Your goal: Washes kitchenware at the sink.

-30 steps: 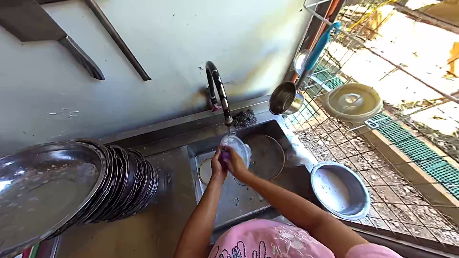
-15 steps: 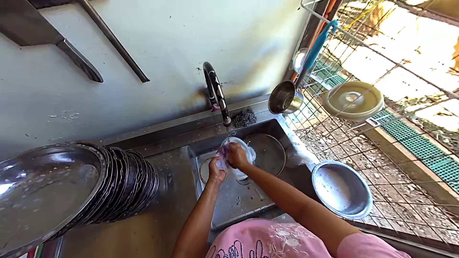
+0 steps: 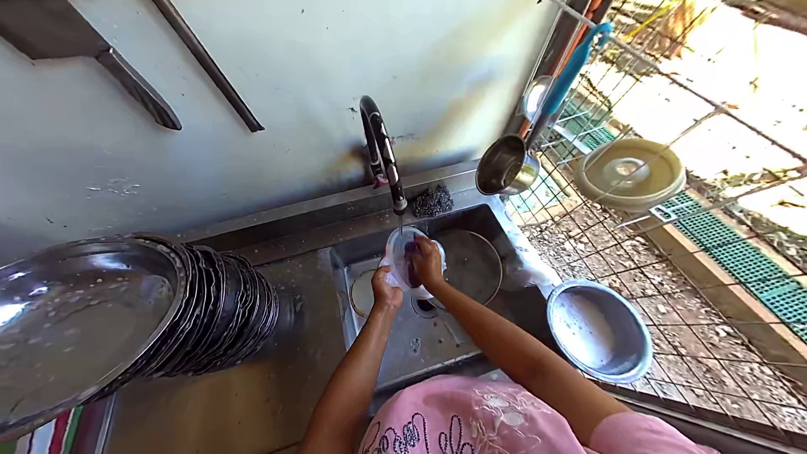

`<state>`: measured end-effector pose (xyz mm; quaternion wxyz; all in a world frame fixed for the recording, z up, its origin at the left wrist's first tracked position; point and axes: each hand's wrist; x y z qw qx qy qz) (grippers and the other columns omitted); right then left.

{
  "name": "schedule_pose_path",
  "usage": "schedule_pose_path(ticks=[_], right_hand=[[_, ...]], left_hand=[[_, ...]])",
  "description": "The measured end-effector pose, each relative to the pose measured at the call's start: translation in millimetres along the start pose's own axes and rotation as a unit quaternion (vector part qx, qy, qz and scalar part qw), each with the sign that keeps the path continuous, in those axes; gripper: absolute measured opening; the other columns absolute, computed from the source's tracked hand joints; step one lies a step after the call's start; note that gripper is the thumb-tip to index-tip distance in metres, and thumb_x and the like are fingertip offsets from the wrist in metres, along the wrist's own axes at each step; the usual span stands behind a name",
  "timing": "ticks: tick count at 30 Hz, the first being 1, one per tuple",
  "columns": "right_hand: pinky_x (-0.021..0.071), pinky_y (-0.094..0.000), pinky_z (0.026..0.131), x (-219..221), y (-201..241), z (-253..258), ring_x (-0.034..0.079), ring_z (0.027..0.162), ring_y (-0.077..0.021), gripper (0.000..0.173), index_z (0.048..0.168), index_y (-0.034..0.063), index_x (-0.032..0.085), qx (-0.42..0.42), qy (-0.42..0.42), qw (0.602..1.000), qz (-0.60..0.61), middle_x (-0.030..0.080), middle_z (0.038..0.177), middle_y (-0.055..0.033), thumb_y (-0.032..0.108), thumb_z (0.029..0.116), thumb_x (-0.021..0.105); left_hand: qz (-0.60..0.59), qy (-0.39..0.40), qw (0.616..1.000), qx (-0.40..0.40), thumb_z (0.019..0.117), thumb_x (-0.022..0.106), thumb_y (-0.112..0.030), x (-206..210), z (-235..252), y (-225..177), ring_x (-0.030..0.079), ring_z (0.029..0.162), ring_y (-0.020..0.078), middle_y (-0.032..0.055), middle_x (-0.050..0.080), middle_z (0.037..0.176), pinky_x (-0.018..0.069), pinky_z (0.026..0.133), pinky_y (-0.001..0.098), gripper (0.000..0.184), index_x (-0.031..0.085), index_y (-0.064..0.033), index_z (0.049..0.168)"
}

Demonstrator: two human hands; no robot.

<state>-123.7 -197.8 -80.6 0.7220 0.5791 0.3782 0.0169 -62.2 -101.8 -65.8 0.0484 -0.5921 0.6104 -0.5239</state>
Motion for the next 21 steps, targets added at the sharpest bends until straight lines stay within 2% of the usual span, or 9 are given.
schedule_pose_path(ticks=[3, 5, 6, 8, 11, 15, 18, 19, 21], right_hand=[[0.0484, -0.0495, 0.108, 7, 15, 1, 0.066, 0.118, -0.0381, 0.032, 0.124, -0.0084, 0.067, -0.007, 0.011, 1.0, 0.019, 0.069, 0.121, -0.0273, 0.005, 0.095, 0.064], [0.0512, -0.0474, 0.106, 18, 12, -22, 0.068, 0.117, -0.0355, 0.029, 0.117, -0.0104, 0.069, -0.102, 0.025, 0.992, 0.074, 0.07, 0.119, -0.0266, 0.001, 0.0913, 0.064], [0.0486, -0.0473, 0.11, 20, 6, -35, 0.064, 0.124, -0.0369, 0.027, 0.114, -0.0108, 0.071, -0.149, 0.051, 0.982, 0.107, 0.068, 0.124, -0.0279, -0.003, 0.0893, 0.063], [0.0434, -0.0509, 0.115, 14, -16, -52, 0.055, 0.133, -0.0437, 0.024, 0.104, -0.0078, 0.075, -0.194, 0.098, 0.969, 0.117, 0.061, 0.133, -0.0325, -0.01, 0.0831, 0.065], [0.0464, -0.0527, 0.11, -8, -45, -41, 0.056, 0.128, -0.0467, 0.023, 0.1, -0.0047, 0.077, -0.131, 0.063, 0.989, 0.038, 0.058, 0.132, -0.0356, -0.01, 0.0802, 0.067], [0.0534, -0.0472, 0.101, -11, -19, -35, 0.068, 0.112, -0.0379, 0.041, 0.118, -0.0114, 0.068, -0.088, 0.003, 0.995, 0.049, 0.068, 0.119, -0.0295, -0.008, 0.0776, 0.072], [0.0557, -0.0445, 0.099, 1, 15, -36, 0.07, 0.11, -0.0357, 0.034, 0.109, -0.0128, 0.07, -0.183, -0.049, 0.975, 0.116, 0.07, 0.115, -0.028, -0.006, 0.075, 0.073], [0.0536, -0.0469, 0.103, 10, 23, -35, 0.067, 0.117, -0.0395, 0.034, 0.11, -0.013, 0.071, -0.21, -0.051, 0.968, 0.131, 0.068, 0.121, -0.0302, -0.006, 0.0759, 0.071], [0.0455, -0.0576, 0.11, 26, 29, -26, 0.06, 0.125, -0.0477, 0.035, 0.113, -0.0111, 0.071, -0.251, -0.051, 0.961, 0.108, 0.064, 0.129, -0.0329, -0.002, 0.079, 0.069]], left_hand=[[0.011, 0.021, 0.999, -0.022, 0.0995, 0.032, -0.007, 5, 4, -1, 0.062, 0.104, 0.0168, 0.0127, 0.061, 0.123, 0.0525, 0.089, 0.035, 0.045, 0.046, -0.0014, 0.142], [0.018, 0.019, 0.999, -0.019, 0.0994, 0.032, -0.011, 2, 15, -7, 0.064, 0.086, 0.0127, 0.0066, 0.064, 0.101, 0.0552, 0.076, 0.0312, 0.035, 0.051, -0.0031, 0.128], [0.022, 0.024, 0.999, -0.009, 0.0993, 0.031, -0.012, -1, 21, -14, 0.065, 0.085, 0.0117, 0.0056, 0.065, 0.1, 0.0554, 0.076, 0.0307, 0.038, 0.051, -0.0032, 0.13], [0.02, 0.045, 0.999, 0.005, 0.1008, 0.027, -0.011, -11, 28, -33, 0.063, 0.099, 0.0154, 0.0107, 0.064, 0.12, 0.0539, 0.086, 0.0338, 0.047, 0.046, -0.0017, 0.143], [0.003, 0.056, 0.998, -0.002, 0.099, 0.026, -0.011, -20, 30, -45, 0.067, 0.099, 0.0182, 0.0126, 0.066, 0.12, 0.0568, 0.083, 0.0352, 0.048, 0.047, -0.0021, 0.142], [-0.025, 0.032, 0.999, -0.006, 0.1043, 0.024, -0.016, -20, 28, -28, 0.064, 0.108, 0.0195, 0.0139, 0.062, 0.126, 0.054, 0.092, 0.0372, 0.046, 0.044, -0.002, 0.143], [0.037, 0.091, 0.995, 0.005, 0.1119, 0.02, -0.026, -7, 26, -27, 0.061, 0.114, 0.0142, 0.0105, 0.061, 0.132, 0.0507, 0.098, 0.0321, 0.049, 0.041, -0.0026, 0.15], [0.058, 0.094, 0.994, 0.01, 0.1122, 0.021, -0.026, -2, 21, -24, 0.063, 0.105, 0.0112, 0.008, 0.064, 0.122, 0.0524, 0.092, 0.0295, 0.047, 0.047, -0.0022, 0.144], [0.052, 0.057, 0.997, 0.011, 0.1118, 0.02, -0.023, 12, 9, -18, 0.063, 0.082, 0.0066, 0.0011, 0.064, 0.09, 0.054, 0.075, 0.0252, 0.04, 0.055, -0.0061, 0.115]])
Point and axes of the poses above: each hand's wrist, its own z-axis towards the middle knuckle, its own x-axis out of the palm, y = z × x
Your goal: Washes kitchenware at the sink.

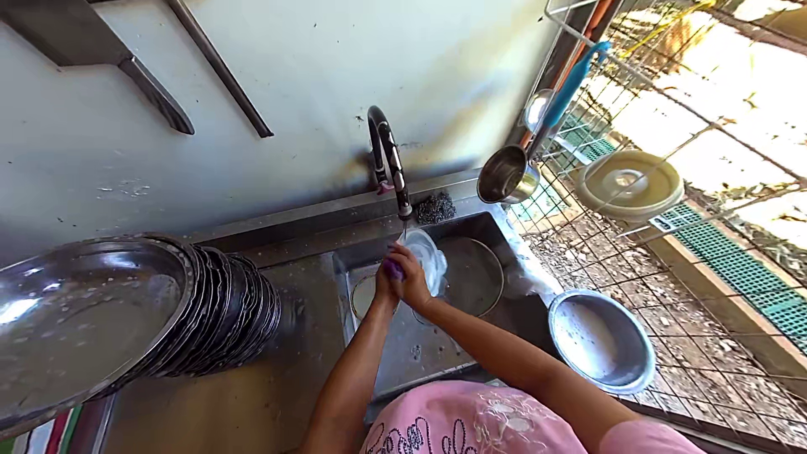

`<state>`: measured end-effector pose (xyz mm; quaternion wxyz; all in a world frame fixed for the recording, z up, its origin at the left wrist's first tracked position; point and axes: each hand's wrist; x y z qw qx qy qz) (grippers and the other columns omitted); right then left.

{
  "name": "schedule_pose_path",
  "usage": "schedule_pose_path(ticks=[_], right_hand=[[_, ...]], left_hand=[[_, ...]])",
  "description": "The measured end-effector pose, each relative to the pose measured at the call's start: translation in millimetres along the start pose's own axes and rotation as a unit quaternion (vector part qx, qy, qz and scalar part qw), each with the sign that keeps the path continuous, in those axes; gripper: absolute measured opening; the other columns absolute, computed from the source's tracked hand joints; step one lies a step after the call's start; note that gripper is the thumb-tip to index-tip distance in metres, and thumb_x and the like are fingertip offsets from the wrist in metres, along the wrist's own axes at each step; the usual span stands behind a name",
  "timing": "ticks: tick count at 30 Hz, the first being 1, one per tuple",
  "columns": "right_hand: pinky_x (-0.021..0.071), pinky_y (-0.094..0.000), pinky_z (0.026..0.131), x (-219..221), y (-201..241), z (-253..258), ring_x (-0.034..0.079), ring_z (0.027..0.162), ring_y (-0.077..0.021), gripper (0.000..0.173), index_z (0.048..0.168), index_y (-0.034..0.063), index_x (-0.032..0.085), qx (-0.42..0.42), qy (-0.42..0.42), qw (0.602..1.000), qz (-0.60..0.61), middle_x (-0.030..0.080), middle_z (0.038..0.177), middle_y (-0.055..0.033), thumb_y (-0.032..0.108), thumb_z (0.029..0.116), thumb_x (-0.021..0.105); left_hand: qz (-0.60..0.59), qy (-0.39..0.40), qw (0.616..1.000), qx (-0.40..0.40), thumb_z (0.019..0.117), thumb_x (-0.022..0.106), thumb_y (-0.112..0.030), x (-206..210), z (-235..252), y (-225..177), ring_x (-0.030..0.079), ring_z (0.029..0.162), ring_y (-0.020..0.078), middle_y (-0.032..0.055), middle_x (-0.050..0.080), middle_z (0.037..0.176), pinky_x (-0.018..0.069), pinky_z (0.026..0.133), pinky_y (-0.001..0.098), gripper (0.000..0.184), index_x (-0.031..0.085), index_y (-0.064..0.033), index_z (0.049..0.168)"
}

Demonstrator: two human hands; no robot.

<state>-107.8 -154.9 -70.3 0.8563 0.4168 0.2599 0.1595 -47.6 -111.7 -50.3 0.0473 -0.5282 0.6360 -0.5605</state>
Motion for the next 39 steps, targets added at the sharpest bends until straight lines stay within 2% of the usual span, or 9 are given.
schedule_pose_path(ticks=[7, 11, 20, 23, 27, 30, 33, 36, 39], right_hand=[[0.0486, -0.0546, 0.106, -25, -18, 68, 0.063, 0.12, -0.0407, 0.038, 0.134, -0.0063, 0.059, 0.288, 0.017, 0.957, -0.037, 0.065, 0.127, -0.0294, 0.006, 0.0975, 0.06], [0.0421, -0.0473, 0.116, 8, 10, 12, 0.053, 0.136, -0.0436, 0.041, 0.125, -0.0181, 0.06, 0.165, 0.007, 0.985, 0.043, 0.054, 0.14, -0.0368, -0.005, 0.0861, 0.062], [0.0456, -0.0474, 0.112, 3, -15, 57, 0.058, 0.129, -0.0359, 0.047, 0.142, -0.0105, 0.049, 0.316, -0.05, 0.945, 0.064, 0.057, 0.138, -0.0304, 0.005, 0.0983, 0.059], [0.0452, -0.0472, 0.113, 15, 21, 10, 0.058, 0.131, -0.0386, 0.041, 0.129, -0.015, 0.061, 0.208, 0.01, 0.977, 0.046, 0.059, 0.137, -0.033, -0.005, 0.0894, 0.061], [0.0491, -0.0503, 0.108, -15, -14, -47, 0.063, 0.123, -0.0418, 0.024, 0.103, -0.0121, 0.072, 0.082, 0.127, 0.988, 0.017, 0.065, 0.127, -0.0325, -0.009, 0.0792, 0.069], [0.0444, -0.0603, 0.108, -43, -51, -66, 0.063, 0.119, -0.0478, 0.017, 0.093, -0.0075, 0.074, -0.013, 0.189, 0.981, -0.043, 0.07, 0.117, -0.0298, -0.002, 0.0764, 0.071], [0.0493, -0.0516, 0.104, -37, -27, -46, 0.065, 0.113, -0.0435, 0.021, 0.097, -0.0128, 0.071, 0.041, 0.152, 0.987, 0.036, 0.069, 0.112, -0.0318, -0.002, 0.0805, 0.066], [0.0449, -0.0516, 0.109, -18, 0, -4, 0.058, 0.123, -0.0465, 0.035, 0.115, -0.014, 0.067, 0.12, 0.066, 0.99, 0.033, 0.059, 0.126, -0.0374, -0.001, 0.0825, 0.066], [0.0384, -0.0601, 0.113, -23, -15, 37, 0.047, 0.134, -0.0511, 0.045, 0.127, -0.0075, 0.065, 0.206, 0.041, 0.974, -0.088, 0.051, 0.14, -0.0367, 0.007, 0.0852, 0.073]], left_hand=[[0.094, 0.083, 0.991, 0.038, 0.1117, 0.026, -0.021, -8, -5, 6, 0.059, 0.115, 0.0138, 0.0156, 0.061, 0.13, 0.0493, 0.1, 0.0307, 0.045, 0.046, 0.0071, 0.141], [0.039, 0.039, 0.998, 0.032, 0.1113, 0.022, -0.022, -10, 0, 2, 0.064, 0.091, 0.0056, 0.0023, 0.066, 0.101, 0.0543, 0.083, 0.0247, 0.039, 0.053, -0.0018, 0.124], [0.053, 0.049, 0.997, 0.034, 0.113, 0.022, -0.022, -2, 2, 9, 0.056, 0.122, 0.0154, 0.0161, 0.056, 0.137, 0.0466, 0.105, 0.0328, 0.047, 0.042, 0.0048, 0.146], [0.046, 0.019, 0.996, 0.08, 0.1122, 0.016, -0.026, -3, 17, -3, 0.06, 0.101, 0.0064, 0.0072, 0.062, 0.116, 0.0513, 0.089, 0.0249, 0.048, 0.045, 0.0021, 0.138], [0.066, 0.005, 0.997, 0.037, 0.1133, 0.012, -0.034, -10, 31, -31, 0.05, 0.134, 0.021, 0.0181, 0.043, 0.156, 0.0443, 0.108, 0.0349, 0.058, 0.034, -0.001, 0.155], [0.046, -0.046, 0.998, -0.017, 0.1119, 0.016, -0.045, -10, 34, -34, 0.057, 0.12, 0.0221, 0.0136, 0.048, 0.152, 0.05, 0.088, 0.0355, 0.058, 0.041, -0.0122, 0.153], [0.023, -0.005, 1.0, -0.002, 0.1128, 0.014, -0.039, -9, 27, -18, 0.053, 0.128, 0.0204, 0.0145, 0.045, 0.153, 0.0478, 0.101, 0.0344, 0.057, 0.035, -0.0058, 0.155], [0.033, 0.008, 0.999, 0.0, 0.1123, 0.016, -0.037, 6, 11, 0, 0.064, 0.098, 0.0098, 0.0064, 0.065, 0.113, 0.0546, 0.085, 0.0293, 0.053, 0.049, -0.0037, 0.137], [0.048, 0.016, 0.999, -0.018, 0.1121, 0.013, -0.042, 11, -3, 3, 0.057, 0.122, 0.0195, 0.0136, 0.057, 0.139, 0.0497, 0.101, 0.0402, 0.06, 0.042, -0.005, 0.149]])
Point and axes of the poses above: each hand's wrist, its own z-axis towards the middle knuckle, its own x-axis out of the palm, y = z × x
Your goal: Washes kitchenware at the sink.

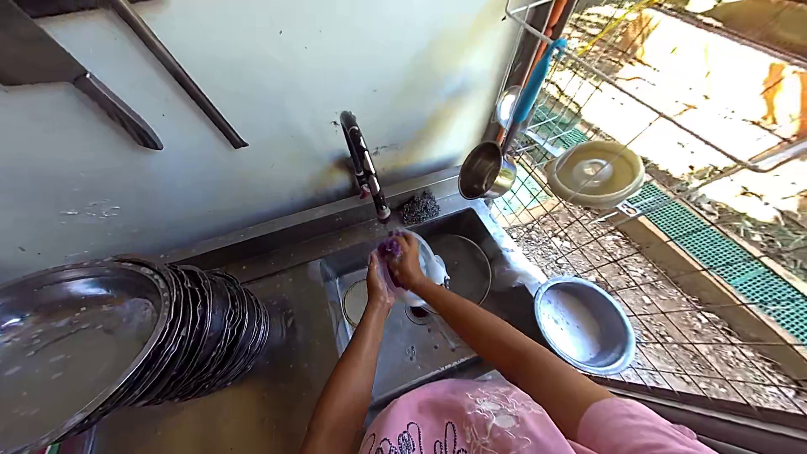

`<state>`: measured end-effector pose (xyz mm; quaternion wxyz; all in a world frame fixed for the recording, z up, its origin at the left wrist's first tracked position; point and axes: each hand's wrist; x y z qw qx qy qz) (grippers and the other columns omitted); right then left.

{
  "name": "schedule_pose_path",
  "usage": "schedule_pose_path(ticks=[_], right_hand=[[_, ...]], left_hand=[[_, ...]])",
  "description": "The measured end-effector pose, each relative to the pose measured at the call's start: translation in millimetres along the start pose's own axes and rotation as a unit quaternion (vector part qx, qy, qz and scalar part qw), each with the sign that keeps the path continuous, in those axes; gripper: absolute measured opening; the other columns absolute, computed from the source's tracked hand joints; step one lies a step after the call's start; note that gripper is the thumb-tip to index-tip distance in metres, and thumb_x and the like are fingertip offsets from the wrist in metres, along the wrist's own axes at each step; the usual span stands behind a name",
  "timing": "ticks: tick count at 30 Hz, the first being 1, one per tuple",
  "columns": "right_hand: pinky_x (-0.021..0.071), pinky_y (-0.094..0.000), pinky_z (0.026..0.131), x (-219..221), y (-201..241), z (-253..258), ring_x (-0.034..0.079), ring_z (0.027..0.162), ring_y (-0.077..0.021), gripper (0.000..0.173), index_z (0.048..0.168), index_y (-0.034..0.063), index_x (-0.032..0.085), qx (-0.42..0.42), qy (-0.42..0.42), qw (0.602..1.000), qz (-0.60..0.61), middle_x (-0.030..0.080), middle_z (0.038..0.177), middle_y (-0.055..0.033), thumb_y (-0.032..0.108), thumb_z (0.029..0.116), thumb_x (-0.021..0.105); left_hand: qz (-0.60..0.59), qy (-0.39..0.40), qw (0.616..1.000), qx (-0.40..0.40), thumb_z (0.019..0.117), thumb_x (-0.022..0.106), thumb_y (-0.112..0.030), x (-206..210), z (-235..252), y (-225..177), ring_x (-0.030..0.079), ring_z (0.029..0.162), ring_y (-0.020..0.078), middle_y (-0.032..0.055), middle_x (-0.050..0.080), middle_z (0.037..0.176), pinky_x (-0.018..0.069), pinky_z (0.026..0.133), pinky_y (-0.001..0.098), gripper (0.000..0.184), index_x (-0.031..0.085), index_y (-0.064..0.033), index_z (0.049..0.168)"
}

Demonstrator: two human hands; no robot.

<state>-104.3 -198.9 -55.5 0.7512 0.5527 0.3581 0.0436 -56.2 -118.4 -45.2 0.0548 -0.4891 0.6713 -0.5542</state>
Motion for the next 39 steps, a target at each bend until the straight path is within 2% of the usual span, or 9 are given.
schedule_pose_path(ticks=[9, 15, 19, 22, 27, 30, 33, 36, 39], right_hand=[[0.0422, -0.0516, 0.114, -12, -58, -54, 0.054, 0.131, -0.0447, 0.035, 0.123, -0.0113, 0.066, 0.056, 0.091, 0.992, -0.063, 0.058, 0.135, -0.033, -0.003, 0.0886, 0.064], [0.0479, -0.0486, 0.109, 1, -4, -39, 0.061, 0.124, -0.0425, 0.029, 0.113, -0.0129, 0.07, -0.093, 0.016, 0.994, 0.05, 0.064, 0.128, -0.0324, -0.007, 0.0846, 0.066], [0.045, -0.0514, 0.112, -27, -35, 11, 0.059, 0.127, -0.0408, 0.032, 0.126, -0.0089, 0.065, 0.022, 0.032, 0.999, -0.031, 0.062, 0.132, -0.0286, 0.002, 0.0959, 0.062], [0.0435, -0.055, 0.112, -36, -63, -9, 0.055, 0.13, -0.0457, 0.038, 0.133, -0.0118, 0.058, 0.084, 0.067, 0.99, -0.087, 0.057, 0.136, -0.0337, 0.003, 0.0982, 0.056], [0.0483, -0.05, 0.108, -14, -32, -52, 0.059, 0.125, -0.0469, 0.033, 0.116, -0.0148, 0.067, -0.053, -0.002, 0.998, -0.017, 0.058, 0.131, -0.037, -0.002, 0.0858, 0.069], [0.045, -0.0517, 0.112, -19, -23, -14, 0.056, 0.13, -0.0452, 0.03, 0.119, -0.0118, 0.067, -0.044, 0.015, 0.999, -0.022, 0.059, 0.134, -0.034, 0.001, 0.0923, 0.065], [0.0462, -0.0533, 0.11, -25, -27, 12, 0.059, 0.126, -0.0438, 0.039, 0.128, -0.0134, 0.06, 0.046, 0.001, 0.999, -0.002, 0.059, 0.133, -0.0334, 0.001, 0.0923, 0.065], [0.0432, -0.0481, 0.114, -17, -19, -17, 0.056, 0.133, -0.0404, 0.049, 0.128, -0.0154, 0.06, -0.035, 0.041, 0.997, 0.06, 0.056, 0.14, -0.0329, 0.021, 0.0958, 0.063], [0.0428, -0.0505, 0.114, -15, -23, -54, 0.052, 0.135, -0.0448, 0.071, 0.127, -0.0142, 0.06, -0.123, 0.114, 0.986, 0.003, 0.051, 0.144, -0.0347, 0.033, 0.0791, 0.081]], left_hand=[[-0.041, -0.082, 0.994, 0.066, 0.1129, 0.013, -0.038, -23, 8, -12, 0.053, 0.128, 0.0211, 0.0159, 0.044, 0.154, 0.0479, 0.1, 0.0347, 0.058, 0.036, -0.005, 0.154], [-0.02, -0.062, 0.998, 0.021, 0.1124, 0.018, -0.04, 2, 8, 4, 0.064, 0.102, 0.0143, 0.0098, 0.064, 0.118, 0.054, 0.088, 0.0339, 0.054, 0.05, -0.0043, 0.138], [-0.021, -0.015, 0.999, 0.019, 0.1135, 0.018, -0.034, 10, 4, 5, 0.057, 0.124, 0.0189, 0.0159, 0.054, 0.142, 0.0494, 0.102, 0.0368, 0.052, 0.04, -0.0027, 0.15], [-0.016, -0.058, 0.997, 0.042, 0.1132, 0.019, -0.035, 10, 15, -8, 0.062, 0.101, 0.0172, 0.0139, 0.061, 0.128, 0.0531, 0.08, 0.032, 0.05, 0.044, -0.0055, 0.146], [0.003, -0.05, 0.998, 0.025, 0.1131, 0.017, -0.037, 9, 22, -4, 0.059, 0.114, 0.0197, 0.0171, 0.055, 0.139, 0.0509, 0.094, 0.0357, 0.055, 0.038, -0.0038, 0.151], [0.012, -0.03, 0.999, -0.005, 0.1127, 0.023, -0.037, 22, 13, 6, 0.063, 0.1, 0.015, 0.0101, 0.064, 0.117, 0.054, 0.085, 0.0351, 0.049, 0.052, -0.0053, 0.138], [0.03, 0.015, 0.999, 0.006, 0.1135, 0.024, -0.03, 25, 16, 8, 0.058, 0.119, 0.0182, 0.016, 0.059, 0.135, 0.0487, 0.101, 0.0362, 0.049, 0.047, 0.0001, 0.144], [0.056, 0.002, 0.998, 0.006, 0.1131, 0.021, -0.034, 27, 27, -8, 0.061, 0.107, 0.0157, 0.0133, 0.062, 0.125, 0.0516, 0.093, 0.0347, 0.051, 0.047, -0.0021, 0.143], [0.119, -0.035, 0.991, -0.042, 0.1126, 0.025, -0.04, 21, 35, -27, 0.057, 0.11, 0.0217, 0.0181, 0.057, 0.132, 0.0479, 0.095, 0.0389, 0.055, 0.045, -0.0023, 0.146]])
Point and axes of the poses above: each hand's wrist, its own z-axis towards the middle knuckle, its own x-axis out of the palm, y = z × x
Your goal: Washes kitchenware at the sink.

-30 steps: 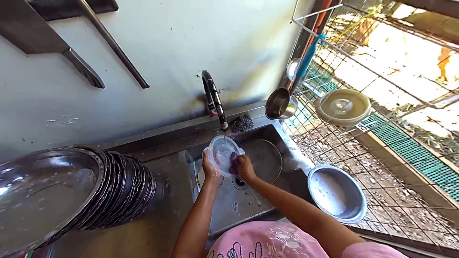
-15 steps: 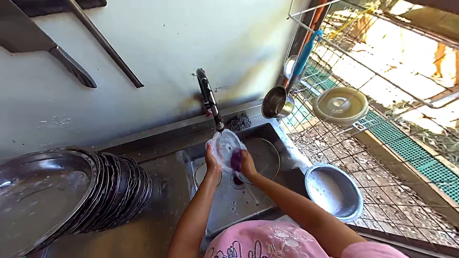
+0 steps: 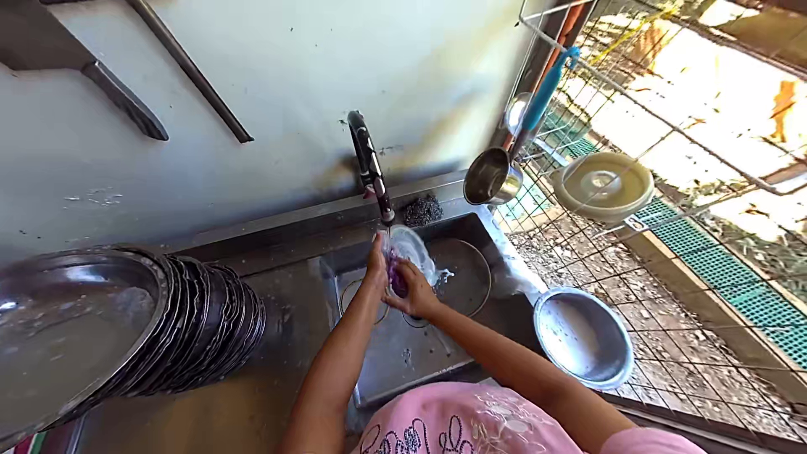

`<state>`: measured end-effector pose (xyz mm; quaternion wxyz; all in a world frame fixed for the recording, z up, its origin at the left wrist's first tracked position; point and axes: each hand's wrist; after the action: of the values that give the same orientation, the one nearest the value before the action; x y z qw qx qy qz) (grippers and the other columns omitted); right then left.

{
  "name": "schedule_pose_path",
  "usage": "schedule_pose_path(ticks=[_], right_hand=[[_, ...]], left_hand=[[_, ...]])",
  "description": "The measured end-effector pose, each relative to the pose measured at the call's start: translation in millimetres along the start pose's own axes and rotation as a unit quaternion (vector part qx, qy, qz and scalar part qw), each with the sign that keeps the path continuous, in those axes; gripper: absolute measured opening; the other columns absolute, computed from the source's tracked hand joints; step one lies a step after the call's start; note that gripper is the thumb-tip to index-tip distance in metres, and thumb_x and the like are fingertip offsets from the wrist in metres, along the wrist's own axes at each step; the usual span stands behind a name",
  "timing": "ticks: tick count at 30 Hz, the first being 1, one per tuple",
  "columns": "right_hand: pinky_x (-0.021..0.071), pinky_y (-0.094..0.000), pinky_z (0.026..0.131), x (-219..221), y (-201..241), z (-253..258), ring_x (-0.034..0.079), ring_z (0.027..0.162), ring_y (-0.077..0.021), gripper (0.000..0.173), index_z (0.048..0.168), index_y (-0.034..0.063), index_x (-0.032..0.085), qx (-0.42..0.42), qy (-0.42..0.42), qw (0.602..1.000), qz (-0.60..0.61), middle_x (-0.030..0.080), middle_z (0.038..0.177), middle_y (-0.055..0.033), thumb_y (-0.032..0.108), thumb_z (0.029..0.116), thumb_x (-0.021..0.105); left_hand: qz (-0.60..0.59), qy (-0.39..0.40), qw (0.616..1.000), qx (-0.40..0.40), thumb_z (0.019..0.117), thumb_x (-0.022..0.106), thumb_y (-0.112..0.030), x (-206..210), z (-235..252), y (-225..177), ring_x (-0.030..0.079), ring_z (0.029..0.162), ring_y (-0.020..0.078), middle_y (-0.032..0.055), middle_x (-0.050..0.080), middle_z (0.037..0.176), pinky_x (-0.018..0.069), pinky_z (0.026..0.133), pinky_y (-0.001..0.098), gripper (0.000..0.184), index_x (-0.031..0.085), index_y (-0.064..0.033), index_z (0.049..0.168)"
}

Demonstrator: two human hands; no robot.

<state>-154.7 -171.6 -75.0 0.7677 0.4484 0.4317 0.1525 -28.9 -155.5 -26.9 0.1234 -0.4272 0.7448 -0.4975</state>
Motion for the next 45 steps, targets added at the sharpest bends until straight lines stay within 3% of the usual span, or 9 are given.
schedule_pose_path(ticks=[4, 8, 11, 14, 17, 22, 25, 33, 45], right_hand=[[0.0514, -0.0494, 0.103, -20, -5, -5, 0.063, 0.12, -0.0399, 0.062, 0.126, -0.0145, 0.061, 0.042, 0.042, 0.998, 0.003, 0.061, 0.13, -0.0321, 0.002, 0.0701, 0.081], [0.0597, -0.0336, 0.088, -63, -19, 3, 0.07, 0.096, -0.0135, 0.067, 0.121, -0.0091, 0.062, 0.128, 0.005, 0.939, 0.32, 0.073, 0.107, -0.0114, 0.016, 0.0627, 0.083], [0.0599, -0.0301, 0.081, -86, -39, 9, 0.069, 0.085, -0.0083, 0.041, 0.117, -0.0034, 0.061, 0.179, -0.043, 0.896, 0.405, 0.073, 0.095, -0.0028, 0.012, 0.0796, 0.071], [0.0578, -0.0326, 0.079, -99, -61, 24, 0.066, 0.082, -0.0122, 0.027, 0.12, -0.0087, 0.059, 0.245, -0.199, 0.878, 0.36, 0.068, 0.094, -0.0098, 0.011, 0.1018, 0.057], [0.059, -0.034, 0.068, -114, -69, 35, 0.067, 0.071, -0.0147, 0.021, 0.113, -0.0059, 0.062, 0.241, -0.291, 0.868, 0.322, 0.069, 0.085, -0.0099, 0.009, 0.0981, 0.061], [0.0488, -0.0447, 0.109, -43, -16, 11, 0.063, 0.122, -0.0338, 0.032, 0.109, -0.0122, 0.07, 0.042, -0.134, 0.986, 0.091, 0.066, 0.126, -0.0276, 0.005, 0.0827, 0.076], [0.0534, -0.0535, 0.101, -3, 14, 11, 0.066, 0.117, -0.0425, 0.033, 0.115, -0.005, 0.074, -0.063, -0.112, 0.99, -0.065, 0.068, 0.124, -0.0279, 0.003, 0.0828, 0.073], [0.0472, -0.0629, 0.1, -60, 21, 90, 0.064, 0.116, -0.0448, 0.035, 0.114, -0.0063, 0.069, 0.25, -0.086, 0.962, -0.063, 0.068, 0.118, -0.0288, 0.024, 0.0983, 0.064], [0.0465, -0.0529, 0.108, -40, -3, 80, 0.06, 0.124, -0.0412, 0.041, 0.12, -0.0092, 0.066, 0.215, -0.167, 0.962, -0.027, 0.063, 0.129, -0.0293, 0.027, 0.1006, 0.063]], left_hand=[[0.101, 0.064, 0.988, -0.096, 0.1085, 0.031, -0.055, -6, 7, -14, 0.056, 0.122, 0.0312, 0.0212, 0.052, 0.142, 0.0491, 0.099, 0.0498, 0.064, 0.039, -0.0085, 0.151], [0.216, 0.114, 0.97, -0.008, 0.109, 0.038, -0.049, -26, 23, -13, 0.027, 0.15, 0.0391, 0.0165, 0.029, 0.165, 0.0272, 0.114, 0.0654, 0.059, 0.036, -0.0168, 0.159], [0.244, 0.171, 0.952, 0.066, 0.1087, 0.048, -0.026, -31, 28, -9, 0.061, 0.11, 0.0201, 0.0184, 0.064, 0.122, 0.049, 0.099, 0.0391, 0.04, 0.058, 0.0076, 0.128], [0.268, 0.18, 0.946, 0.032, 0.1059, 0.056, -0.027, -28, 23, -4, 0.057, 0.066, 0.0073, 0.0028, 0.06, 0.077, 0.0526, 0.07, 0.0265, 0.034, 0.063, 0.0065, 0.105], [0.209, 0.147, 0.967, -0.02, 0.1101, 0.045, -0.035, -29, 14, 0, 0.061, 0.08, 0.014, 0.0097, 0.063, 0.092, 0.054, 0.076, 0.032, 0.044, 0.059, 0.0057, 0.12], [0.075, 0.103, 0.991, -0.028, 0.113, 0.032, -0.031, -22, 4, 19, 0.066, 0.092, 0.0201, 0.0164, 0.066, 0.108, 0.0572, 0.081, 0.038, 0.046, 0.052, 0.0057, 0.132], [0.04, 0.07, 0.996, 0.038, 0.112, 0.031, -0.02, -8, -11, 28, 0.061, 0.088, 0.0102, 0.0083, 0.064, 0.102, 0.0529, 0.082, 0.0294, 0.036, 0.054, 0.0042, 0.127], [0.044, -0.043, 0.997, 0.042, 0.1101, 0.046, -0.022, 1, -23, 24, 0.061, 0.103, 0.0208, 0.0224, 0.062, 0.121, 0.0517, 0.089, 0.0352, 0.038, 0.053, 0.0086, 0.132], [0.042, -0.134, 0.987, 0.08, 0.1121, 0.038, -0.034, -10, -25, 5, 0.05, 0.049, 0.0066, 0.0015, 0.053, 0.062, 0.0462, 0.051, 0.0225, 0.047, 0.064, 0.005, 0.106]])
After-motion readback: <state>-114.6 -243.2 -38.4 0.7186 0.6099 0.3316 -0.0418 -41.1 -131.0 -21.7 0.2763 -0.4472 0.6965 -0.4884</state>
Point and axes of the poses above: each hand's wrist, its own z-axis towards the middle knuckle, its own x-axis out of the palm, y = z × x
